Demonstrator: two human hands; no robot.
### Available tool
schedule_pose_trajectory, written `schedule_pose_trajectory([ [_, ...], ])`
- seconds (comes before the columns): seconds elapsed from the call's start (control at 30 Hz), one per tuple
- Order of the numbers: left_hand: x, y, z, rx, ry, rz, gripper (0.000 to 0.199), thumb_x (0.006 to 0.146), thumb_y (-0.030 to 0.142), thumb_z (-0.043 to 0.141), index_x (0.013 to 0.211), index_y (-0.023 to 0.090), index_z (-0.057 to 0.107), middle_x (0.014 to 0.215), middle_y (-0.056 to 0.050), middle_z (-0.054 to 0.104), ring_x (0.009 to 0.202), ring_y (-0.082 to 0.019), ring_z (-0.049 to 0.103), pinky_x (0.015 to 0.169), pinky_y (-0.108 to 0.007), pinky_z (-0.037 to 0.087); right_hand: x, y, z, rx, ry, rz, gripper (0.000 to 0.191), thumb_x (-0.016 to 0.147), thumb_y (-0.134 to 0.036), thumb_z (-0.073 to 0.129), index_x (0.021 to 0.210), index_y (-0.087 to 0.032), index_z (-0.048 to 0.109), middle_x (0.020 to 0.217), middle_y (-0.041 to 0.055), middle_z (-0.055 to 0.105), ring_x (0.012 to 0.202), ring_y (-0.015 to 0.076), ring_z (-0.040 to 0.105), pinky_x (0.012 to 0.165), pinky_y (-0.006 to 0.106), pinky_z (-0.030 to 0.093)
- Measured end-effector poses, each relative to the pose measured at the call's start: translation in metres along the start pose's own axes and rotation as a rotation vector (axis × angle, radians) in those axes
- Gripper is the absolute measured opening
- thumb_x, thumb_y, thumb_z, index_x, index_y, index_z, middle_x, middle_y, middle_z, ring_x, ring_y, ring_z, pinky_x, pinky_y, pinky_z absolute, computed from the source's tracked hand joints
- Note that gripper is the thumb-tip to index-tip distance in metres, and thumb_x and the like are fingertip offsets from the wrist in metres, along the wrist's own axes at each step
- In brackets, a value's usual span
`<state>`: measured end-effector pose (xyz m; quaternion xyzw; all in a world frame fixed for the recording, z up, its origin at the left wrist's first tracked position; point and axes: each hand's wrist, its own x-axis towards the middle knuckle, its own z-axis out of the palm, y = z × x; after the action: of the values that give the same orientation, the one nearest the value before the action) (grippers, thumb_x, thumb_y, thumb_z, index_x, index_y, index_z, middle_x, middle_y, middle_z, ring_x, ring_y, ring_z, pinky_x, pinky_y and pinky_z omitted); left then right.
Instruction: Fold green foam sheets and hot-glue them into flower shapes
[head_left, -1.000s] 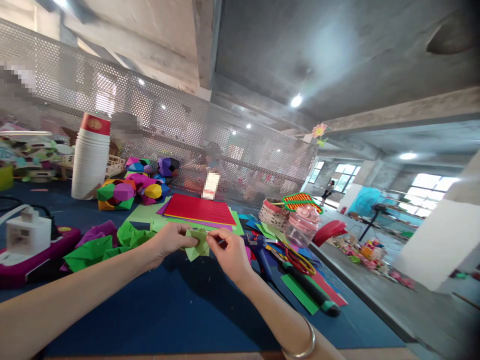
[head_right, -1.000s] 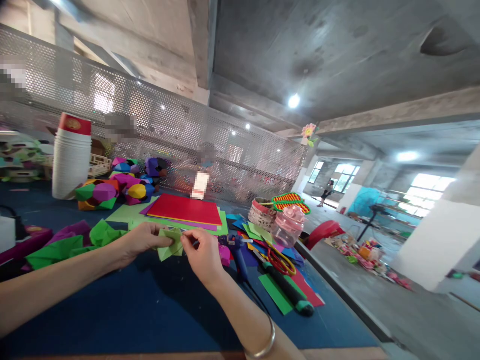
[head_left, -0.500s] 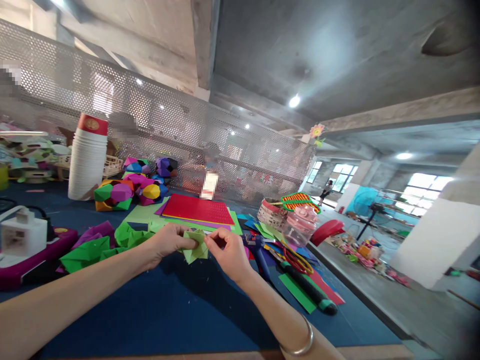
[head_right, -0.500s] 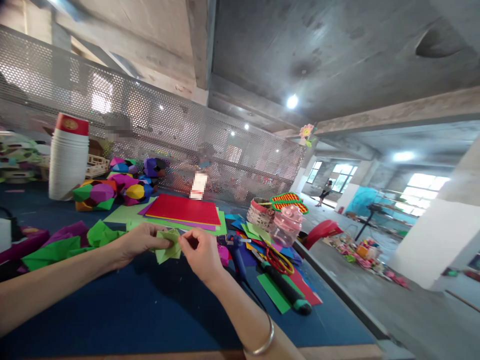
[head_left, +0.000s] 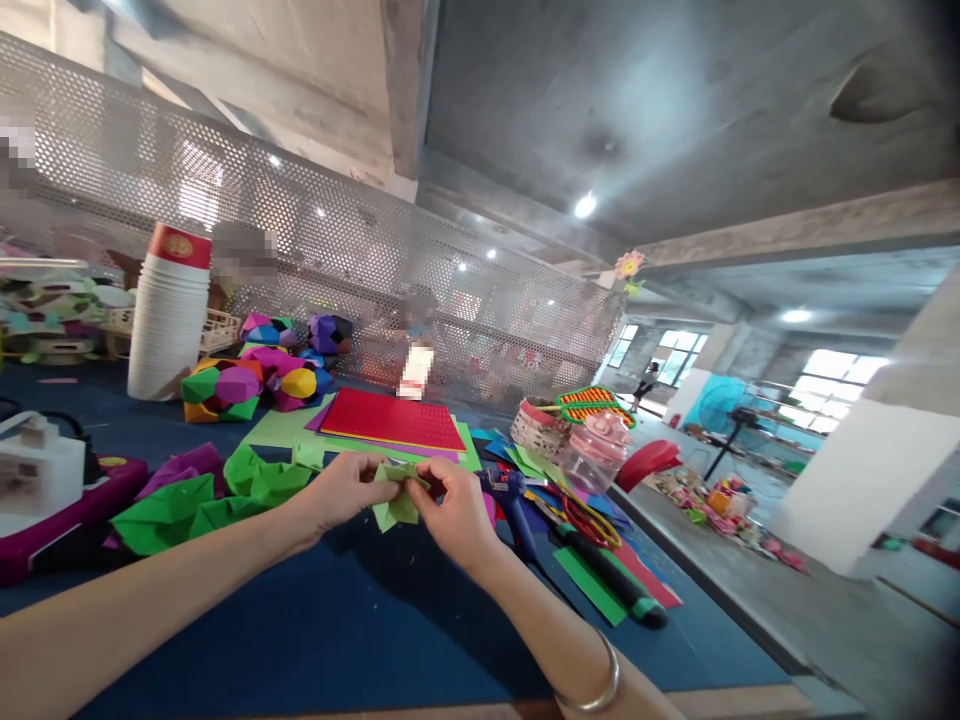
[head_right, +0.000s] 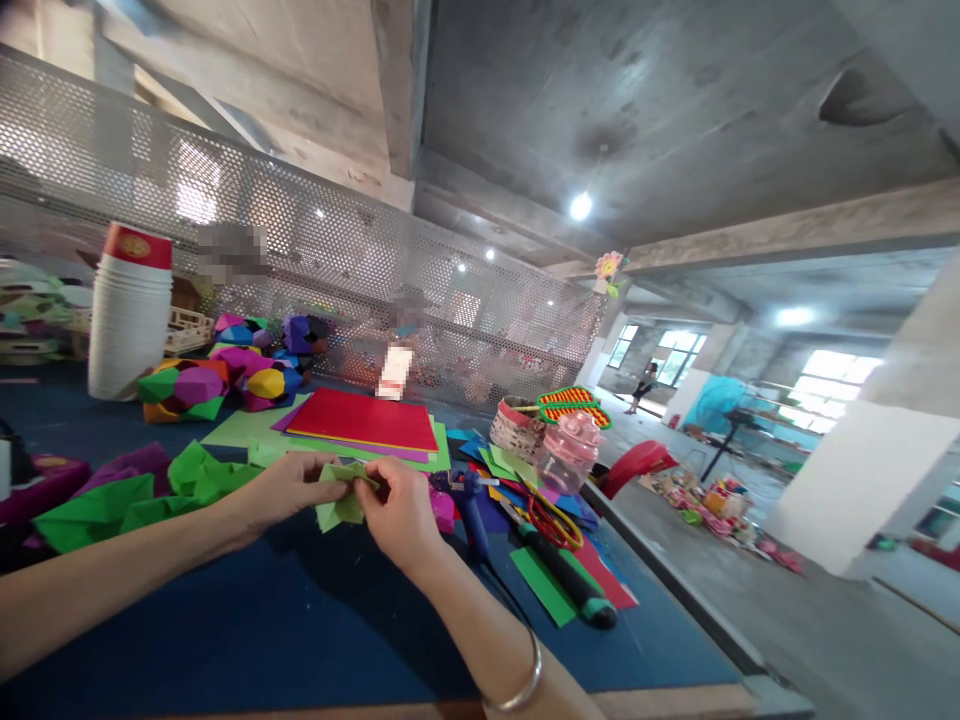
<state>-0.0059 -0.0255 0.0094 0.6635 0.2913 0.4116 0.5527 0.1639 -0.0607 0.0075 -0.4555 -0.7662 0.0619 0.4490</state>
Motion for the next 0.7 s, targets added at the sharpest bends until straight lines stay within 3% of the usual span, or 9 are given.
schedule_pose_trajectory([
  [0.07,-0.0008,0.0016,0.0016,-0.007,0.003,-0.001,0.025,0.060,0.027,0.069,0.081,0.013,0.066,0.072,-0.001,0.068,0.069,-0.015,0.061,0.068,-0.026,0.045,0.0000,0.0009,-0.0004,-0.009,0.001,-0.001,0.009,0.083,-0.024,0.056,0.083,-0.018,0.062,0.074,0.0020,0.062,0.063,0.0132,0.055,0.058,0.022,0.042],
  [0.2,-0.0017,0.0009,0.0022,0.067,0.034,-0.032,0.032,0.062,0.028,0.067,0.090,0.014,0.065,0.066,0.000,0.066,0.058,-0.015,0.059,0.057,-0.025,0.043,-0.0002,-0.0005,-0.0011,-0.033,0.012,-0.029,0.008,0.083,-0.022,0.055,0.079,-0.018,0.061,0.072,0.0017,0.060,0.064,0.0131,0.053,0.059,0.022,0.041],
  [0.43,0.0004,-0.0062,0.0003,0.143,0.045,0.104,0.028,0.069,0.036,0.064,0.088,0.015,0.064,0.079,-0.004,0.069,0.072,-0.018,0.062,0.066,-0.026,0.046,0.0001,-0.0038,-0.0010,0.016,0.010,0.021,0.014,0.082,-0.027,0.056,0.072,-0.019,0.055,0.064,-0.0014,0.053,0.055,0.0111,0.047,0.051,0.021,0.037],
  [0.57,-0.0019,-0.0031,-0.0012,0.347,0.061,0.227,0.023,0.079,0.037,0.056,0.079,0.015,0.062,0.073,-0.003,0.065,0.071,-0.017,0.059,0.066,-0.025,0.044,-0.0003,-0.0053,-0.0002,0.075,-0.003,0.064,0.017,0.081,-0.029,0.057,0.069,-0.019,0.054,0.059,-0.0025,0.050,0.053,0.0108,0.046,0.051,0.021,0.038],
  [0.7,-0.0035,0.0014,-0.0020,0.356,0.057,0.237,0.026,0.081,0.040,0.053,0.073,0.016,0.060,0.070,-0.003,0.063,0.070,-0.017,0.057,0.067,-0.025,0.043,-0.0009,-0.0080,0.0012,0.176,0.025,0.104,0.012,0.080,-0.029,0.060,0.084,-0.018,0.059,0.072,0.0010,0.061,0.061,0.0126,0.055,0.057,0.023,0.046],
])
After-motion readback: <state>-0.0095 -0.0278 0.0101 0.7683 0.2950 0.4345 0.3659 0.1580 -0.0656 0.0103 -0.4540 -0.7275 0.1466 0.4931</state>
